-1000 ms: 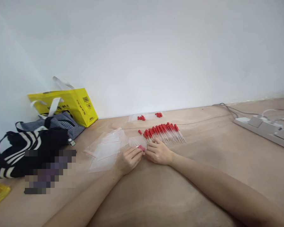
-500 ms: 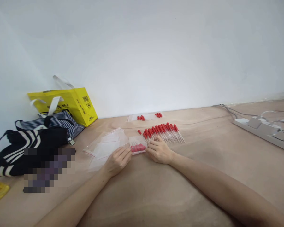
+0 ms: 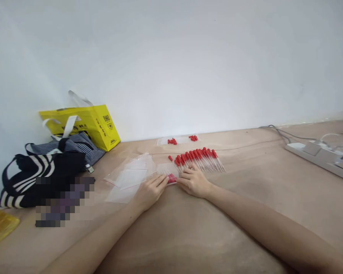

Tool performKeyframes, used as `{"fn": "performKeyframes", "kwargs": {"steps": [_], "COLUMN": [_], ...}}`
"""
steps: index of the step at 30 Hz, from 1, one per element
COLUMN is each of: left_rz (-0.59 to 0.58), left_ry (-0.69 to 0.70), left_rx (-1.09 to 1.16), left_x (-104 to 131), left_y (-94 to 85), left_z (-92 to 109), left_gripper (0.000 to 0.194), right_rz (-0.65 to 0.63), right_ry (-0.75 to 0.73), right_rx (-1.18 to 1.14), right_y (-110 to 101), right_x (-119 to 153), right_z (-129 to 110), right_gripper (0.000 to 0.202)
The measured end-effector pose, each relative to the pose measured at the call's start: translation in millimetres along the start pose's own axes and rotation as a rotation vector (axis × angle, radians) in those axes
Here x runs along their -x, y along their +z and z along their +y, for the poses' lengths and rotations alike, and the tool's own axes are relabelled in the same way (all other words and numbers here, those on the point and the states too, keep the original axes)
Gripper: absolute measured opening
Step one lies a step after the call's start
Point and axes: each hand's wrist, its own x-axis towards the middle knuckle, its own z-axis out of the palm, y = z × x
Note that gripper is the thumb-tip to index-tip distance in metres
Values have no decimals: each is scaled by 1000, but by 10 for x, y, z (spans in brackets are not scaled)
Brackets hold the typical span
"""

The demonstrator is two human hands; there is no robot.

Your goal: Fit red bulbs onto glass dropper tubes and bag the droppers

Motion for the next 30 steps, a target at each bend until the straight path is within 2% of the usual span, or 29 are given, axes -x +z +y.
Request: {"fn": "performKeyframes", "kwargs": {"steps": [2,5,8,11,14,17,20,22,27,30], "left_rz": [-88,-137,-145,-143,-126,-135,-215,-263,-346,-350], "left_ry": [-63,-139,-197,-270,-441,-617,-643,-656,-682,-686], "left_rx": [15,33,63,130,183,219,353,449,570,590], "left_x": [-55,-118,-176,-174,-58,119,249,278,222,174], "left_y": [126,239,234,147,34,-52,-86,-82,-39,-62], "left_z": [-58,-144,-164,-205,-430,-811,-1141,-1268,-1361,-1373], "left_gripper": [26,27,26,27,29,33,29,29,25,22], "right_rz": [-33,-63,-77,-87,-94,-97,-112,-121,-134,-139], "right_ry": [31,59,63,63,73,88,101,113,179,207], "right_rx": [-23,-53,-64,-77,-92,-109,-132,-153,-192,-197], "right_y": [-13,-28,-35,-49,-82,-135,-217,-292,-501,-569], "right_x": [24,54,66,75,97,137,202,264,436,492], "right_z": [10,28,39,47,48,30,-1,-16,-5,14], "right_gripper": [20,19,18,18,17,18,17,18,18,17]}}
